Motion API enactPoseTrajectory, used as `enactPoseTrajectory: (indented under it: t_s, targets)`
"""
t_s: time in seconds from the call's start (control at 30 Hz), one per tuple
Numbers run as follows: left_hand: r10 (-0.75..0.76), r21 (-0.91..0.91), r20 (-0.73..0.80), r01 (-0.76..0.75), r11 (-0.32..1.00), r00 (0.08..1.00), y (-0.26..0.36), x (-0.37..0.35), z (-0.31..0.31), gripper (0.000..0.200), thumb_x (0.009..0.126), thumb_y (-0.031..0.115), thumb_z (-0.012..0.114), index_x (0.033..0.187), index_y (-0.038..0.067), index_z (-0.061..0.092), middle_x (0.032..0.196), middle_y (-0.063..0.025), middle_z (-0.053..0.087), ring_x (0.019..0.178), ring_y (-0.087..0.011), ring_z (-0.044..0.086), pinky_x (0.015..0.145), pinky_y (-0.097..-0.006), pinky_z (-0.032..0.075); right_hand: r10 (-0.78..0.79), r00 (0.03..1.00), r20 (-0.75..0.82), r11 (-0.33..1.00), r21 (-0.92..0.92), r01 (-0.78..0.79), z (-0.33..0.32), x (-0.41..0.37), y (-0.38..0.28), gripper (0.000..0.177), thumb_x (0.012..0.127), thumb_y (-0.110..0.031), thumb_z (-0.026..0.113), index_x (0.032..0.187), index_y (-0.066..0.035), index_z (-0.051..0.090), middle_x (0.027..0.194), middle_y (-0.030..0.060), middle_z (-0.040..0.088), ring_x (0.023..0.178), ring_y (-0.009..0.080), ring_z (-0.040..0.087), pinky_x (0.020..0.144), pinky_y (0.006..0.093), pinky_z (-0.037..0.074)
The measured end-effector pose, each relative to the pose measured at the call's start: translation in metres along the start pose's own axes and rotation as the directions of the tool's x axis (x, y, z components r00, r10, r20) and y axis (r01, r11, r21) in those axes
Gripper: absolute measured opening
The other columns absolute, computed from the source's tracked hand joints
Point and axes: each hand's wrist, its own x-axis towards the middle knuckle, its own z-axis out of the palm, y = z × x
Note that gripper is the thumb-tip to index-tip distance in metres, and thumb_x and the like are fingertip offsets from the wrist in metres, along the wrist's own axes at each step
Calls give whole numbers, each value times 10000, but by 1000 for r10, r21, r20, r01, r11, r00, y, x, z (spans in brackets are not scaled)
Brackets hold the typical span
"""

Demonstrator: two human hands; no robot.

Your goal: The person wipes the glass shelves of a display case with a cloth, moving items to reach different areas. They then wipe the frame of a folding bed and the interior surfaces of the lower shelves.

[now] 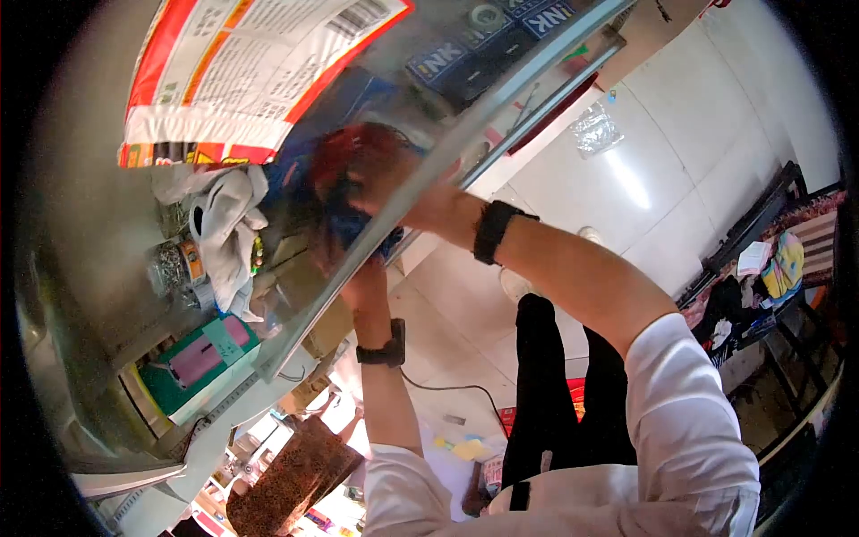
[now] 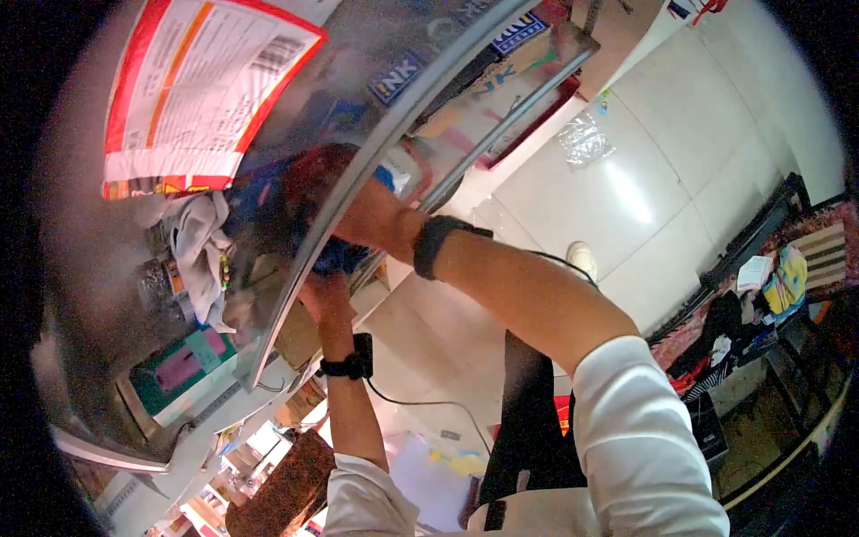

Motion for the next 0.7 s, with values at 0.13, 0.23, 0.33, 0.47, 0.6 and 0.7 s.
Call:
enactPoseTrajectory:
  t_s: [0.13,0.23,0.33,0.47,0.6,0.7]
  targets:
    - [68,-41,86,-65,997,994,13,45,8,543,808,301,747,1225,-8,589,1320,-234,548,1206,-422,515,1069,-523,392,28,999,-22,989,-147,-31,-21,-1,11,333,830,-230,566,1124,-112,668,1191,134,632,1153,322,570,1005,457,456]
    - [40,-143,150,-19,990,988,37,69,6,515,806,228,736,1242,-8,600,1367,-244,527,1240,-407,506,1077,-480,400,126,985,-119,964,-218,-149,-34,-13,5,234,771,-158,606,984,-126,697,1163,94,634,1056,297,597,886,415,495]
    - [135,-46,171,-129,991,976,26,45,-3,517,798,217,735,1242,-10,599,1361,-239,530,1236,-409,511,1073,-473,410,204,978,44,955,-227,-189,-40,-24,-9,213,775,-140,613,968,-111,697,1096,108,638,980,318,594,836,455,482]
    - [-256,-403,311,371,837,915,-7,-21,-2,552,773,217,750,1253,8,574,1298,-215,574,1176,-413,546,1035,-491,424,141,989,54,990,-36,-139,-33,-24,-34,194,810,-162,613,964,-73,690,1061,121,647,1039,323,591,894,440,484]
    - [-304,-234,210,349,907,929,-33,-30,4,595,740,307,781,1215,-6,601,1209,-237,620,1108,-417,588,977,-475,461,41,990,-135,995,98,-28,28,-12,-26,207,823,-202,604,964,-89,705,1101,125,651,1093,310,585,935,416,496]
    - [-320,-4,135,323,946,938,-24,20,2,673,694,435,810,1145,-36,642,1104,-257,668,1033,-424,638,925,-471,507,82,989,120,987,-147,-64,19,20,-10,229,817,-212,603,992,-110,711,1151,129,640,1129,313,572,986,409,473]
